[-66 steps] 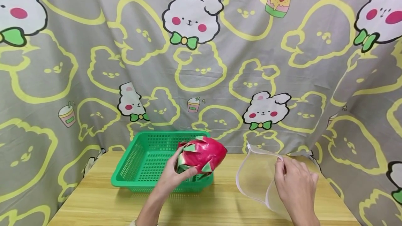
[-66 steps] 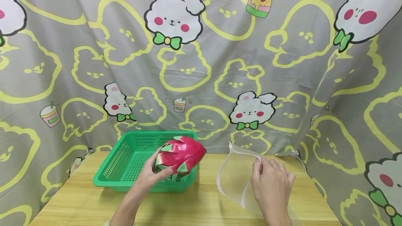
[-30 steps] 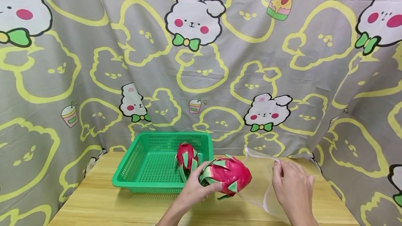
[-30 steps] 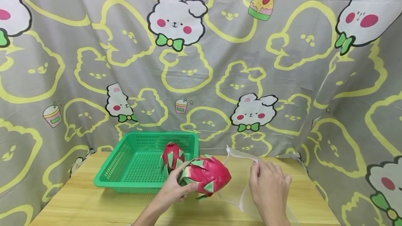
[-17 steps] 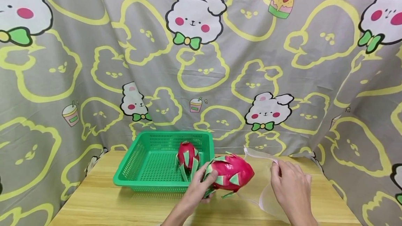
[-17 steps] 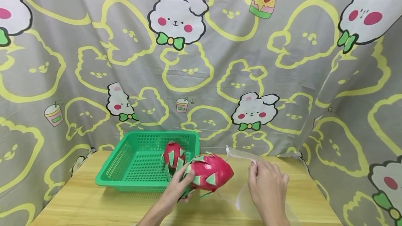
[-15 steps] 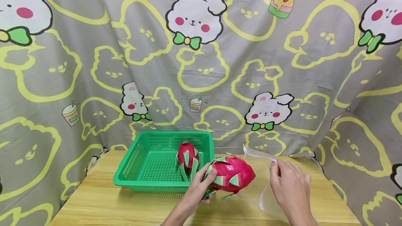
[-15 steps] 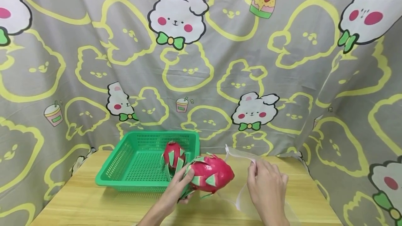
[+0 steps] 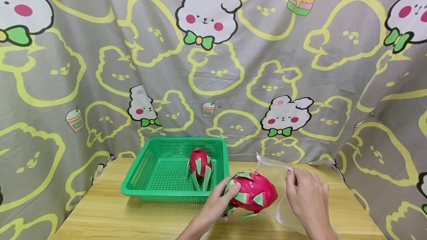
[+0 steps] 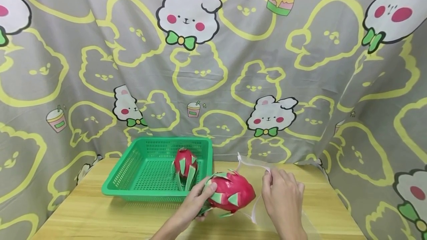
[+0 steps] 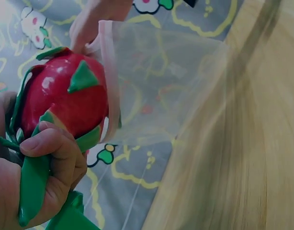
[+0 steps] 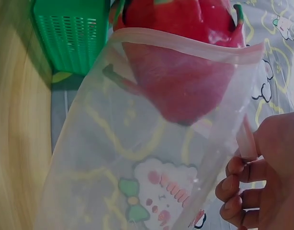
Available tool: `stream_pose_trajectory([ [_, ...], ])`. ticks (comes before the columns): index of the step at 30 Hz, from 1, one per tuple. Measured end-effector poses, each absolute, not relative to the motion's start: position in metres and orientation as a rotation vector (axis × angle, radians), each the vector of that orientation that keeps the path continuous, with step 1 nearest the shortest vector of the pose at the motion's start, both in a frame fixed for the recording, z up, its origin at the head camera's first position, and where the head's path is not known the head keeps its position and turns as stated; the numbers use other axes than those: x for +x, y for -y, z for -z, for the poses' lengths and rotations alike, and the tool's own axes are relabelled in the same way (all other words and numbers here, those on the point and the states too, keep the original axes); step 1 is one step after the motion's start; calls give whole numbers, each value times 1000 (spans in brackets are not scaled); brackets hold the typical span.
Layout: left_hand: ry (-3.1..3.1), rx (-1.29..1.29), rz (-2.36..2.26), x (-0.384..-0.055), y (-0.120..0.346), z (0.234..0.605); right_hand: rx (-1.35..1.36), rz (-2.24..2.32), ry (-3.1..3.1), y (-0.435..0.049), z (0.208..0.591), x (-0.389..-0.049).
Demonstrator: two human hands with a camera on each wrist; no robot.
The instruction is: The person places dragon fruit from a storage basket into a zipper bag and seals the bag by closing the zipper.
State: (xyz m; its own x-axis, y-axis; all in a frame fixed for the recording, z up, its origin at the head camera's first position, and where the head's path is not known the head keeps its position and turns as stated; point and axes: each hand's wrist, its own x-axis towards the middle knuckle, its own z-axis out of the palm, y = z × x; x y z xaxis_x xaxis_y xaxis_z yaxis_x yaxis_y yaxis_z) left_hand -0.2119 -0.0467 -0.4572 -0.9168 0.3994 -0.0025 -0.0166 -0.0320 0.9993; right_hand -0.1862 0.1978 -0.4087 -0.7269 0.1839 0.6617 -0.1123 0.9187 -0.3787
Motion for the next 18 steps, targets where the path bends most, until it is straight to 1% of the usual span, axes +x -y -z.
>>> stream_pose_trajectory([
  [8, -2047, 379, -1980, -208, 41, 457, -24, -509, 2374, -192, 408, -186],
  [14, -2091, 430, -1953, -206, 37, 457, -5, -506, 2371, -187, 409, -186],
  [18, -2093, 514, -1973, -205, 32, 459, 10, -509, 2363, -185, 410, -186],
])
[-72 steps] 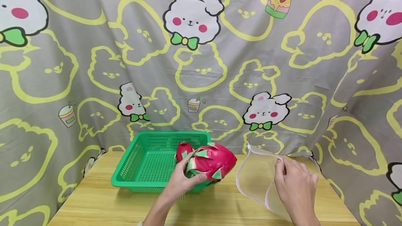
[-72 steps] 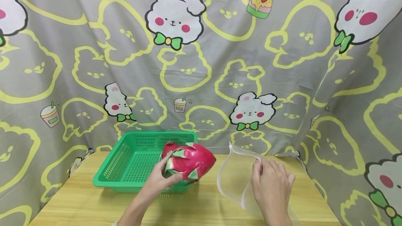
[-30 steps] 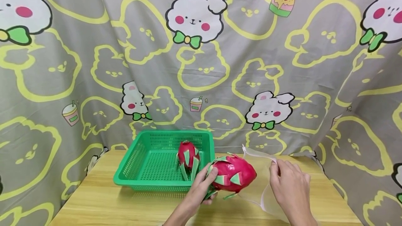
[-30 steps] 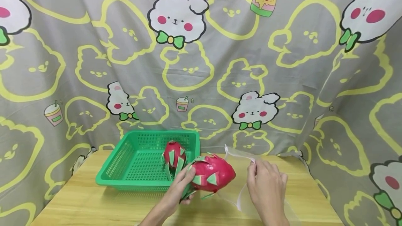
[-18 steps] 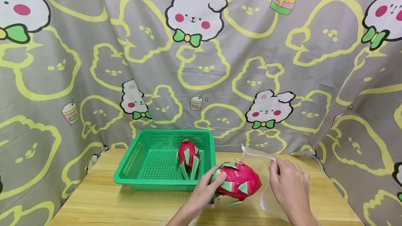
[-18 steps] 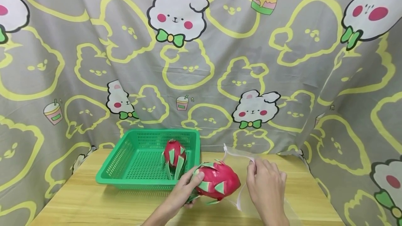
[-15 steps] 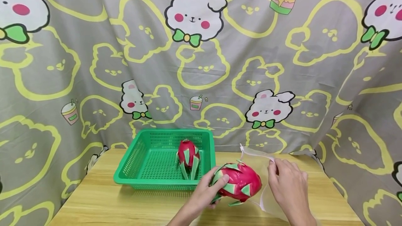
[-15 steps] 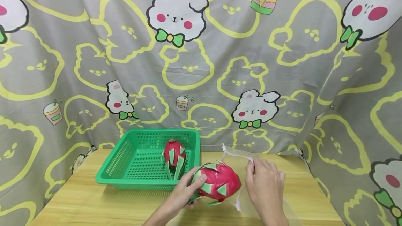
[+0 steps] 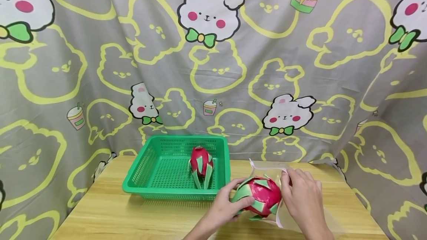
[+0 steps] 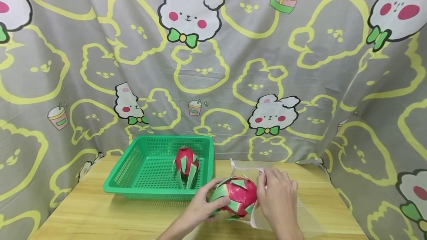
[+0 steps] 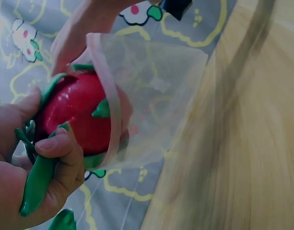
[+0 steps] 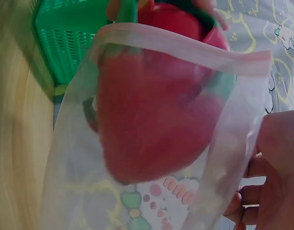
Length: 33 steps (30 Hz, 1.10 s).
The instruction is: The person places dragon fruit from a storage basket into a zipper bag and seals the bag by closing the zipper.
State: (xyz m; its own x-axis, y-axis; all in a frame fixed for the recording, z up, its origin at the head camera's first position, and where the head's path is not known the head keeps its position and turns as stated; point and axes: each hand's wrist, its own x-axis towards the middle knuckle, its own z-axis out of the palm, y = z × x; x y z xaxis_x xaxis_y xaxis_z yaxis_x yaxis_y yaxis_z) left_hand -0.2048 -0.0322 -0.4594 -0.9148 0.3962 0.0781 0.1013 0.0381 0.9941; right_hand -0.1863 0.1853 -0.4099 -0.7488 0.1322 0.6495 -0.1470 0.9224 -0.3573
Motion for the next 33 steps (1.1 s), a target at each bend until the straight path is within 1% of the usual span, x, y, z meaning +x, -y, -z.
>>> stream_pose_trajectory([
  [5, -2176, 672, -1980, -204, 28, 463, 19, -504, 2353, -184, 410, -186],
  [10, -2212, 760, -1981, -204, 24, 464, 21, -505, 2348, -184, 410, -186],
  [16, -2145, 726, -2008, -202, 22, 466, 12, -512, 2385, -185, 409, -185],
  [22, -2116, 614, -1999, -199, 21, 468, 16, -522, 2394, -186, 409, -184],
  [27, -1985, 561, -2093, -197, 20, 468, 14, -530, 2404, -186, 408, -185],
  [30, -1924, 607, -2092, -197, 21, 469, 27, -549, 2403, -185, 408, -185],
  [33, -2044, 710, -1982, -198, 22, 470, 26, -565, 2407, -184, 408, -184],
])
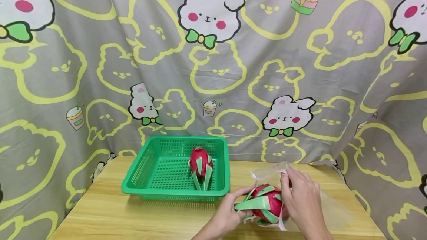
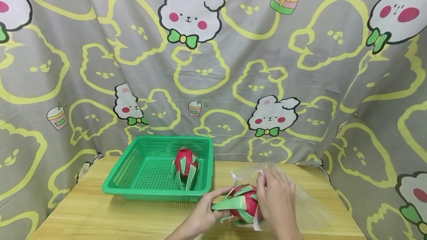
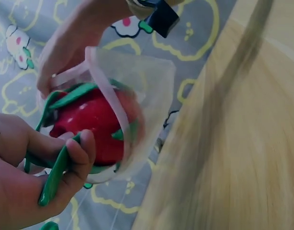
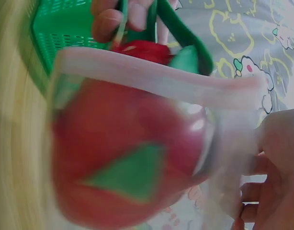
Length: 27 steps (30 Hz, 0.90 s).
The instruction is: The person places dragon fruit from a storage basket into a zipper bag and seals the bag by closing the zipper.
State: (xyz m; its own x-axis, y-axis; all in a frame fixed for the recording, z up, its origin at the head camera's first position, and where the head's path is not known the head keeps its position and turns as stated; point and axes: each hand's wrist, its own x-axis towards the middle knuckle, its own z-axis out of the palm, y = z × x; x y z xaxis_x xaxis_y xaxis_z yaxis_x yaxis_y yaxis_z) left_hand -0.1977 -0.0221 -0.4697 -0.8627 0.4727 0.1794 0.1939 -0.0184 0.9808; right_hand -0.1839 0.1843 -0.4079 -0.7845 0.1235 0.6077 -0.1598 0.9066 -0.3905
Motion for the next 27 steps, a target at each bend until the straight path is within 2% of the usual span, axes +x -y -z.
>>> stream_pose_trajectory([
  [5, -2423, 816, -1715, -195, 22, 471, 10, -566, 2426, -184, 408, -183],
  [13, -2528, 855, -1605, -195, 22, 473, 23, -541, 2442, -182, 408, -184],
  [21, -2550, 732, -1305, -200, 36, 474, 49, -517, 2397, -184, 412, -185],
  [27, -2071, 677, -1619, -206, 40, 480, 18, -526, 2395, -189, 410, -184],
])
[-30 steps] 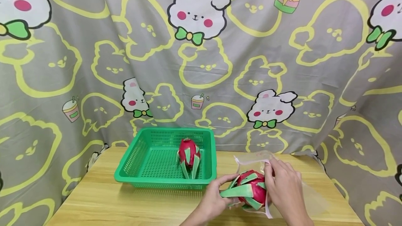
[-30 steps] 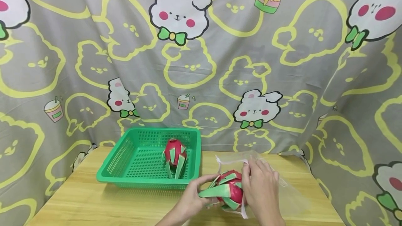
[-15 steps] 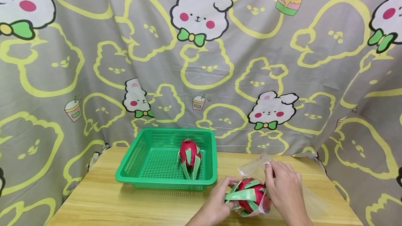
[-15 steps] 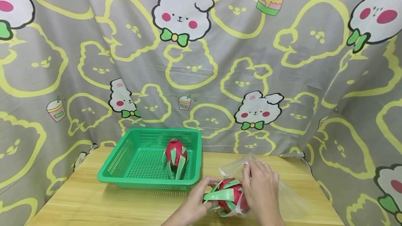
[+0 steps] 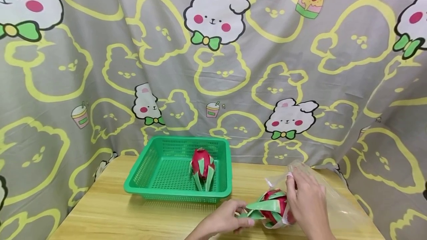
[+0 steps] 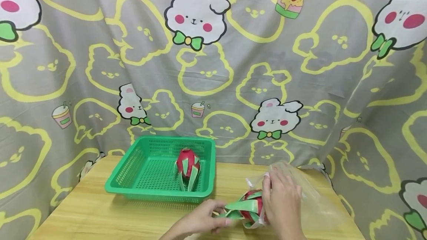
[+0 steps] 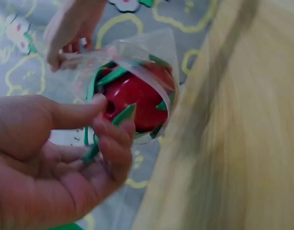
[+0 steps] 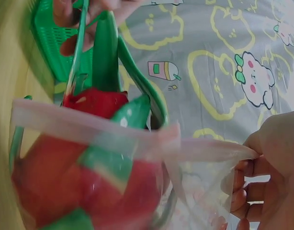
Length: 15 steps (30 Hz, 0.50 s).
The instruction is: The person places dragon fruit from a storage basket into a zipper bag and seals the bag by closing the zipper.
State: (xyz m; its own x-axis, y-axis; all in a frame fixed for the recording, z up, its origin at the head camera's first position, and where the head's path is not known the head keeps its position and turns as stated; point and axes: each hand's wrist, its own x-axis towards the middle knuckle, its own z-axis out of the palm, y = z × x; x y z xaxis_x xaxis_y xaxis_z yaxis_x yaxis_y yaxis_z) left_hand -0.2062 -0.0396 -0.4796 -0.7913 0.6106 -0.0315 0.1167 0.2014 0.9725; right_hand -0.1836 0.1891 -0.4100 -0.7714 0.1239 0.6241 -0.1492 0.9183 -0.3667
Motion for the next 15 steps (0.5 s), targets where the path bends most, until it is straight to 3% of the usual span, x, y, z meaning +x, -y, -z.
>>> stream_pose_trajectory([
  [6, -1692, 555, -1878, -210, 37, 486, 11, -530, 2416, -188, 408, -184],
  [15, -1426, 520, -1838, -215, 37, 499, 17, -529, 2391, -187, 409, -185],
])
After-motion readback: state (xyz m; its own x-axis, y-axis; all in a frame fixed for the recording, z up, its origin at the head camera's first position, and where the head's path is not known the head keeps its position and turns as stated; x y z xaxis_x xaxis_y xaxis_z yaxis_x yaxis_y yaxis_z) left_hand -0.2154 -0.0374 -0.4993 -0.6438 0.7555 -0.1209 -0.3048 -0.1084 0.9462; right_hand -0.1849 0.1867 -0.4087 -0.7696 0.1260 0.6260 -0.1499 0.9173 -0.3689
